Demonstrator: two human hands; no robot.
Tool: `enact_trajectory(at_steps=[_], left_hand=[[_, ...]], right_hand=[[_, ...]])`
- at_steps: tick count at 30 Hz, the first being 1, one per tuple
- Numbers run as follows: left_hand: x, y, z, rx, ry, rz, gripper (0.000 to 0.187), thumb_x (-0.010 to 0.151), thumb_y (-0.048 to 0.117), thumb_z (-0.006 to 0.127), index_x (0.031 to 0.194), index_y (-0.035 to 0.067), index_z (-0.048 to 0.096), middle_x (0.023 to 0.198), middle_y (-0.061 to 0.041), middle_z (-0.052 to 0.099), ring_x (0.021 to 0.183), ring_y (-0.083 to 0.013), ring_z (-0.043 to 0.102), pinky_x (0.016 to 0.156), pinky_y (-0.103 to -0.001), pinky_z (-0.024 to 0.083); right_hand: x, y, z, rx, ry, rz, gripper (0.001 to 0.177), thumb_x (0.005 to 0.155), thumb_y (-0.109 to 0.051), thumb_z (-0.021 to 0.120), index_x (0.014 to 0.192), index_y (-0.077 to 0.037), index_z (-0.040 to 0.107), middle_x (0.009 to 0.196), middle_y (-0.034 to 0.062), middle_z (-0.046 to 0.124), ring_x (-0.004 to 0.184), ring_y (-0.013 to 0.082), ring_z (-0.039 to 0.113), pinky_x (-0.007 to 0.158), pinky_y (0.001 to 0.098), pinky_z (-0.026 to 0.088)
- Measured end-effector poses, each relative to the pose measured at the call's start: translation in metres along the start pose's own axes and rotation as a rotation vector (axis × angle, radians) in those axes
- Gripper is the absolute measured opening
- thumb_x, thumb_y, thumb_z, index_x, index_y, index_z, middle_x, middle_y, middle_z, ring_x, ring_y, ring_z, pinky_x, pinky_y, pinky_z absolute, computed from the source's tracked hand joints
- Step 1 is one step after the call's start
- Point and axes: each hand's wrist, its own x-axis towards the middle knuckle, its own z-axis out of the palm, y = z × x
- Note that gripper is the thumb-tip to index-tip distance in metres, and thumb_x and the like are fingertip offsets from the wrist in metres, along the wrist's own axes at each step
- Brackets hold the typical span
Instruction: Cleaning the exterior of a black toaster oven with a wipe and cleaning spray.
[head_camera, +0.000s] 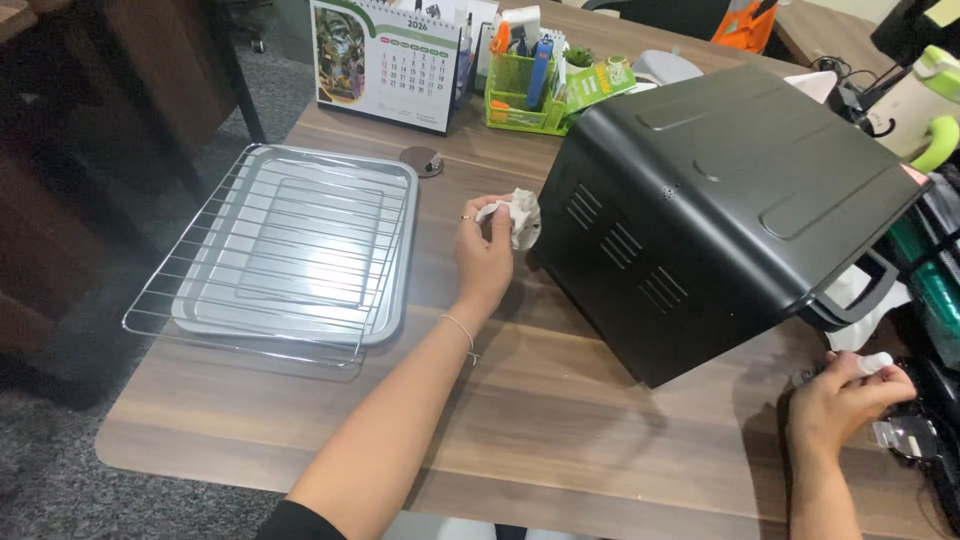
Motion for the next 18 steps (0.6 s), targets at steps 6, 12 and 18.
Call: enact_trajectory(at_steps=[6, 12, 18], left_hand=[[0.007, -0.014, 0.000, -0.317, -0.049, -0.309, 0.021, 0.106, 0.021, 0.059, 0.118, 0.004, 0.060, 0.111, -0.005, 0.067, 0.099, -0.0102, 0.061, 0.087, -0.026, 0.051], [0.013, -0.022, -0.011, -0.532, -0.160, -0.390, 0.026, 0.106, 0.026, 0.058, 0.120, 0.004, 0.060, 0.116, -0.006, 0.067, 0.105, -0.0126, 0.064, 0.093, -0.030, 0.052], [0.017, -0.024, -0.018, -0.740, -0.231, -0.536, 0.020, 0.107, 0.022, 0.060, 0.122, 0.008, 0.057, 0.116, -0.006, 0.065, 0.107, -0.0168, 0.065, 0.092, -0.035, 0.055]], right_hand=[[0.001, -0.051, -0.002, -0.223, -0.077, -0.314, 0.045, 0.106, 0.013, 0.065, 0.132, 0.006, 0.029, 0.135, 0.0279, 0.050, 0.124, 0.0356, 0.056, 0.105, 0.0449, 0.045], [-0.005, -0.028, -0.011, -0.027, -0.086, -0.006, 0.066, 0.099, -0.005, 0.079, 0.141, 0.005, 0.029, 0.138, 0.0244, 0.042, 0.136, 0.0310, 0.048, 0.118, 0.0454, 0.040], [-0.019, -0.139, -0.026, 0.048, 0.164, -0.569, 0.070, 0.110, -0.016, 0.064, 0.154, 0.004, 0.014, 0.160, 0.0262, 0.026, 0.152, 0.0368, 0.033, 0.128, 0.0465, 0.024]])
